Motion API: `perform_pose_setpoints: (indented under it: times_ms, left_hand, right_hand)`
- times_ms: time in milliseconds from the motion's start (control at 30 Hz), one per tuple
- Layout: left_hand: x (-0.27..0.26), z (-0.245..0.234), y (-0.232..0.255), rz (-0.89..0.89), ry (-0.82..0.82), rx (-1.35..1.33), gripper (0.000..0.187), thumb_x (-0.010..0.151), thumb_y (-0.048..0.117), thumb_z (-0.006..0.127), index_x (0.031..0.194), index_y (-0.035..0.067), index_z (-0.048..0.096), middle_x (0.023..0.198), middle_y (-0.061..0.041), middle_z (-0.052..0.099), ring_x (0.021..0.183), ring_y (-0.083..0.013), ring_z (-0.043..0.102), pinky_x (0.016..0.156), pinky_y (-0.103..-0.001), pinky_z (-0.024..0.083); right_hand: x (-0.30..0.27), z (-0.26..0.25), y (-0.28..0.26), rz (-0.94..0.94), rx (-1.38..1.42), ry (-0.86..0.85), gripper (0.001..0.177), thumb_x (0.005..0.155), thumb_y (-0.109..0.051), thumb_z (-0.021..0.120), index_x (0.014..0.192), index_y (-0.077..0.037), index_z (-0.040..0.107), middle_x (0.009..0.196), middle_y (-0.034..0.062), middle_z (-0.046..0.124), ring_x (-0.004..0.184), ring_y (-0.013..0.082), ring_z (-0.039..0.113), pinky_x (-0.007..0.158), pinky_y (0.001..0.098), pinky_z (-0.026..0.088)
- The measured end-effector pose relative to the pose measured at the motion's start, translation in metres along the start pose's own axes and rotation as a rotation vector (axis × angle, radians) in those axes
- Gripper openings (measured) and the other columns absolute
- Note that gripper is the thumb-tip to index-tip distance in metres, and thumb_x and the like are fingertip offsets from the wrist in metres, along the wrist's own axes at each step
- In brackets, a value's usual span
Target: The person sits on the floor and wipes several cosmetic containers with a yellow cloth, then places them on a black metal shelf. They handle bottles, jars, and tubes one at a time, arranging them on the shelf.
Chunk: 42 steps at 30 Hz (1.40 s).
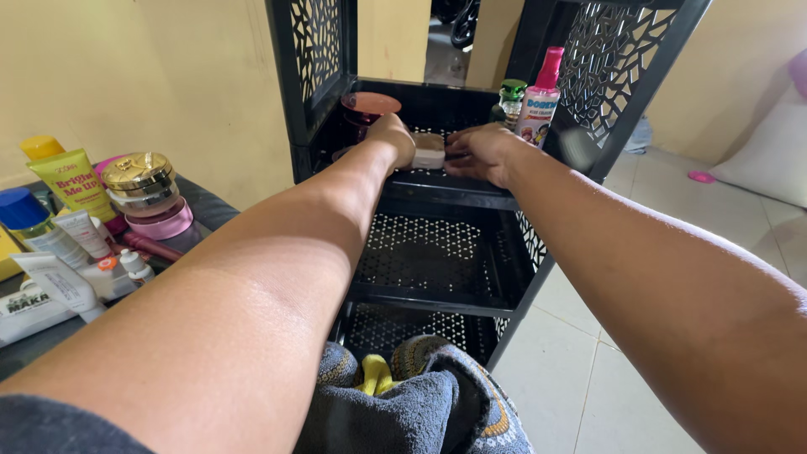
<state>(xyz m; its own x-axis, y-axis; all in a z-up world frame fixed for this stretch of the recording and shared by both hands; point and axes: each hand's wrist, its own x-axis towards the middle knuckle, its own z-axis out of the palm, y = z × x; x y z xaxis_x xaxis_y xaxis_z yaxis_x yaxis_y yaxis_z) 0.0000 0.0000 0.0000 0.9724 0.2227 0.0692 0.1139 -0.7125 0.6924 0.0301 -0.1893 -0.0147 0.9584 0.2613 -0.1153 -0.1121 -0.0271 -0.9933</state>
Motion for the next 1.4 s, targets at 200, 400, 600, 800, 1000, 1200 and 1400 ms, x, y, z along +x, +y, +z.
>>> perform_pose_setpoints:
  times_ms: [200,400,600,800,1000,1200,1400]
  left_hand:
    - [-0.002,0.001,-0.003,0.024,0.072,0.008,0.019,0.092,0.006,0.065,0.111,0.005,0.069,0.105,-0.018,0.075,0.086,-0.0286,0.078,0.074,-0.038,0.063]
    - [-0.008,0.001,-0.004,0.029,0.09,-0.004,0.023,0.094,0.006,0.063,0.117,0.006,0.066,0.109,-0.019,0.074,0.09,-0.0296,0.078,0.075,-0.038,0.063]
    - [-0.007,0.003,-0.007,0.031,0.031,-0.118,0.027,0.096,0.006,0.06,0.123,0.006,0.064,0.113,-0.019,0.073,0.093,-0.0307,0.078,0.077,-0.039,0.063]
    - [-0.011,0.004,-0.015,0.331,0.158,-0.113,0.03,0.096,0.01,0.059,0.125,0.01,0.066,0.124,-0.015,0.07,0.114,-0.0276,0.067,0.096,-0.037,0.051]
    - [-0.056,-0.014,-0.022,0.456,0.119,-0.251,0.026,0.098,0.015,0.055,0.12,0.012,0.07,0.116,-0.012,0.074,0.11,-0.0244,0.071,0.096,-0.035,0.053]
    - [-0.095,-0.042,-0.043,0.514,0.232,-0.299,0.022,0.098,0.015,0.058,0.114,0.013,0.072,0.108,-0.01,0.077,0.103,-0.0234,0.073,0.092,-0.034,0.055]
    - [-0.122,-0.075,-0.074,0.629,0.372,-0.296,0.019,0.097,0.012,0.059,0.109,0.01,0.074,0.103,-0.011,0.077,0.097,-0.0238,0.074,0.087,-0.033,0.056]
  right_hand:
    - [-0.007,0.002,-0.003,-0.012,-0.008,0.119,0.028,0.096,0.002,0.052,0.123,0.0,0.058,0.115,0.0207,0.059,0.101,0.038,0.071,0.091,0.0483,0.065]
    - [-0.021,0.012,-0.009,0.029,-0.122,0.011,0.016,0.098,-0.009,0.054,0.11,-0.001,0.061,0.108,0.0192,0.071,0.096,0.0327,0.071,0.088,0.0444,0.062]
    - [-0.025,0.014,-0.008,-0.008,-0.18,-0.076,0.018,0.097,-0.005,0.051,0.112,-0.006,0.062,0.117,0.0109,0.065,0.09,0.0274,0.069,0.091,0.041,0.061]
    - [-0.032,0.021,-0.01,-0.071,-0.271,-0.059,0.027,0.093,0.004,0.051,0.116,-0.007,0.062,0.114,0.0078,0.06,0.082,0.0238,0.071,0.081,0.0372,0.064]
    - [-0.055,0.045,-0.011,-0.467,-0.576,0.151,0.012,0.095,-0.009,0.061,0.095,-0.004,0.072,0.08,0.0068,0.072,0.061,0.0131,0.064,0.054,0.0293,0.049]
    - [-0.089,0.079,-0.017,-0.629,-0.505,0.274,0.012,0.092,-0.008,0.06,0.09,-0.002,0.07,0.085,0.0078,0.078,0.063,0.0115,0.069,0.058,0.0263,0.056]
    - [-0.122,0.133,-0.022,-0.688,-0.356,0.161,0.013,0.093,-0.01,0.06,0.09,-0.001,0.069,0.078,0.0062,0.075,0.067,0.0099,0.072,0.054,0.0257,0.057]
